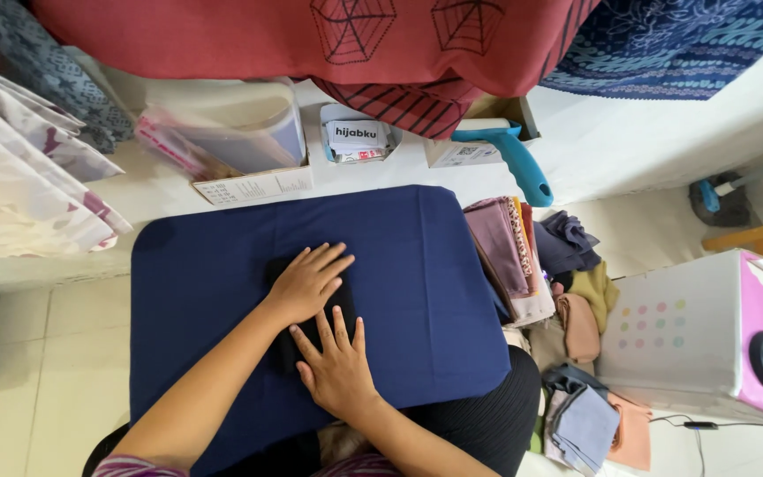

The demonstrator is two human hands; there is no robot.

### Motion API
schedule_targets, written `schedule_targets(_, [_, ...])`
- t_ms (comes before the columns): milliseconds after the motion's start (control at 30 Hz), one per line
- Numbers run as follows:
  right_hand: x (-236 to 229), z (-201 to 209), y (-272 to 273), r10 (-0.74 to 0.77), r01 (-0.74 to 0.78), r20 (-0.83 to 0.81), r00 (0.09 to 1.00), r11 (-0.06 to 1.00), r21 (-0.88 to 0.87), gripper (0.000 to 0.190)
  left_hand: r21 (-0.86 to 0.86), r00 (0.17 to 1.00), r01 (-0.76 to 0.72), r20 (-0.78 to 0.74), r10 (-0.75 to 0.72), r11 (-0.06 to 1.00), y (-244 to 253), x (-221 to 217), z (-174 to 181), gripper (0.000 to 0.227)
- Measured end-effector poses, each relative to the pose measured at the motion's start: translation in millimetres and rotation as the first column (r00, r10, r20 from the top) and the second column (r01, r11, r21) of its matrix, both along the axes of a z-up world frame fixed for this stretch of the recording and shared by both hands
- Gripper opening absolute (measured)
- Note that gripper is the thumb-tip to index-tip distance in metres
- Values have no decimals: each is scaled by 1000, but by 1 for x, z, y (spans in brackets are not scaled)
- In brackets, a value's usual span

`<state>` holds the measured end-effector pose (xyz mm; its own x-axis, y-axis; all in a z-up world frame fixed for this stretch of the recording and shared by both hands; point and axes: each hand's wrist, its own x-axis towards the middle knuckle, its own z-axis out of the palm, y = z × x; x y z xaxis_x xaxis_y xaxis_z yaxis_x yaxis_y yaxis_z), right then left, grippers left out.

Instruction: Using a lint roller to clean a black garment and then folding it.

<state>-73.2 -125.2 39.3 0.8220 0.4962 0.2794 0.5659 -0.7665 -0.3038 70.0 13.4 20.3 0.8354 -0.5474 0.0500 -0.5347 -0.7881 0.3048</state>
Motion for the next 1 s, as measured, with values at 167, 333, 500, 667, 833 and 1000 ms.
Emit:
schedule_targets(167, [0, 11, -19, 83, -53, -94, 992, 958, 283, 50, -13, 981, -137, -140, 134, 991, 3, 34, -11, 68])
schedule_targets(333, [13, -9, -43, -157, 240, -188, 970, 754, 611, 62, 161, 941, -97, -307, 143, 982, 15, 73, -26, 63])
schedule_targets(500, [32, -33, -64, -198, 389, -398, 896, 784, 485, 73, -14, 865, -109, -493, 89, 994, 27, 45, 54, 59])
schedule_targets(667, [42, -25, -63, 22, 309, -489, 872, 750, 585, 44, -194, 878, -256, -457, 144, 947, 41, -9, 145, 55])
schedule_targets(833, [65, -16, -61, 307, 614, -579, 755, -23, 789, 23, -357, 852, -481, -408, 329, 801, 52, -58, 167, 54])
schedule_targets(1000, [91, 3, -84, 131, 651, -686, 715, 233, 723, 34, -364, 623, -772, -595, 507, 521, 32, -84, 105, 63])
